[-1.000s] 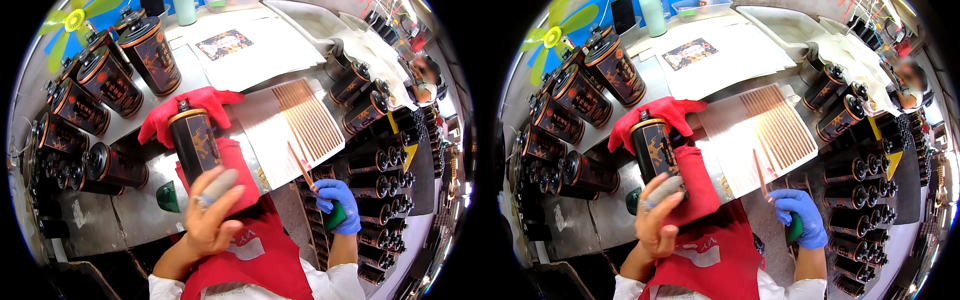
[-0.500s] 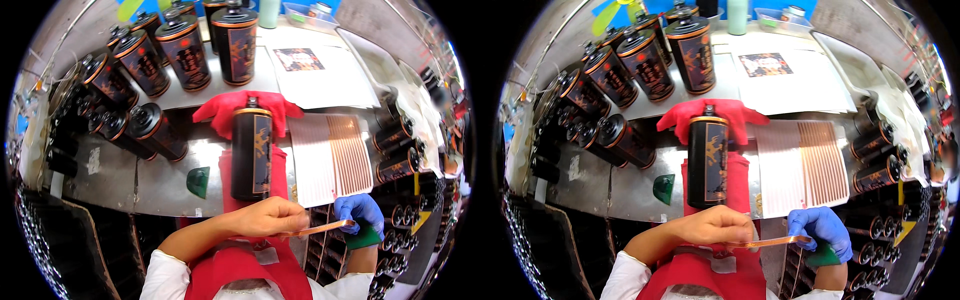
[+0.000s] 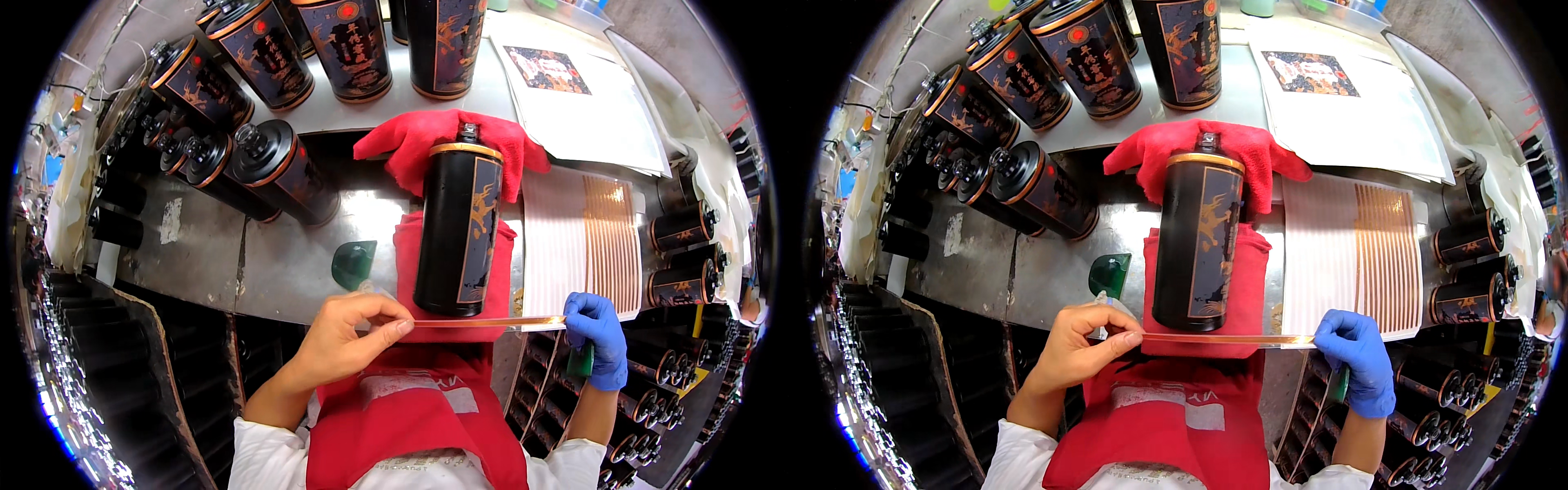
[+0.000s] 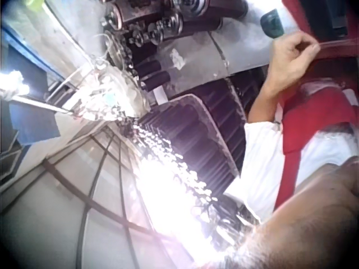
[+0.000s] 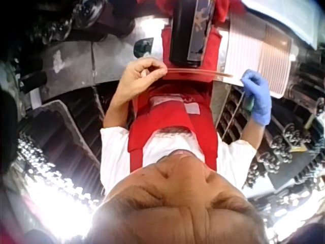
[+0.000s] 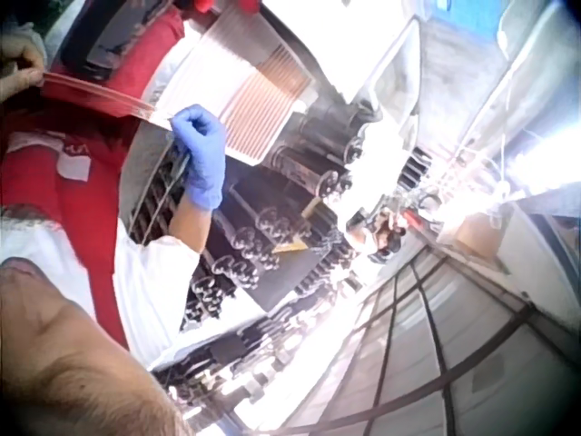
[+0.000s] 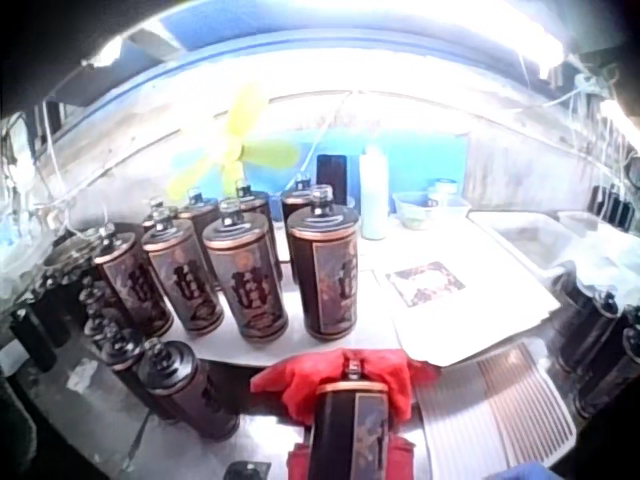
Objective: The person applies printed labels and copper-colored strips to cylindrical containers. They wipe the container surface with a green pad, position and smooth the label, then apply and smooth a strip around the top and bottom edges. Finished containers are placed on a nearby tray.
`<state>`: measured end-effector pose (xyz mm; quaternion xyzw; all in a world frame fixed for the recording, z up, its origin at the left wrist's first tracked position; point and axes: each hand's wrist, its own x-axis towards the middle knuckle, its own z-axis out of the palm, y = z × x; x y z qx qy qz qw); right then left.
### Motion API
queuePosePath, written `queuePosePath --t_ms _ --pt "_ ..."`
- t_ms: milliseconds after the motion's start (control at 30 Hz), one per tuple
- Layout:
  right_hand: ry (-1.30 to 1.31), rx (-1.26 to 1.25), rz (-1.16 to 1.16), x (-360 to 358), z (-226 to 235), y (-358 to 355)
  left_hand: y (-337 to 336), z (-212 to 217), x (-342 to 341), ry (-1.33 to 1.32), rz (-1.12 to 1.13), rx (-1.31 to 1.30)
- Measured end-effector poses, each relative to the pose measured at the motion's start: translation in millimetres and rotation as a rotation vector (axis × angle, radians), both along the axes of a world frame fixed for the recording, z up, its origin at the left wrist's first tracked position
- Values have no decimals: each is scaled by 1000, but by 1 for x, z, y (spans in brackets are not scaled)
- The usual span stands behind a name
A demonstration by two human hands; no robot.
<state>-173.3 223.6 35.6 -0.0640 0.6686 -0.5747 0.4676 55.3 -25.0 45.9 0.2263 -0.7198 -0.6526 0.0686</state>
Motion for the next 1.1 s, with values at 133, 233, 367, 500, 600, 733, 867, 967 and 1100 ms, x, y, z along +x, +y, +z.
queuePosePath --t_ms 133,233,367,500,600,733,867,967,1100 --pt "21 56 -30 -8 -22 10 8 -15 -2 71 127 -68" --pt "34 81 -54 -11 -30 14 14 -16 -9 71 165 -79" --pt "86 137 -56 -14 -36 15 18 -20 -17 62 164 -74" --pt "94 134 -59 -18 -43 19 20 -21 -21 51 182 -95" --pt "85 135 -96 -16 -43 17 22 -24 -23 71 206 -129" --pt "86 145 -79 -19 -47 19 22 -24 -25 70 223 -124" --pt "80 149 -77 -22 -51 21 17 -30 -22 58 244 -58" --pt "78 145 -83 -22 -50 21 11 -47 -11 71 229 36" --pt "94 161 -67 -22 -51 20 14 -48 -25 244 257 155"
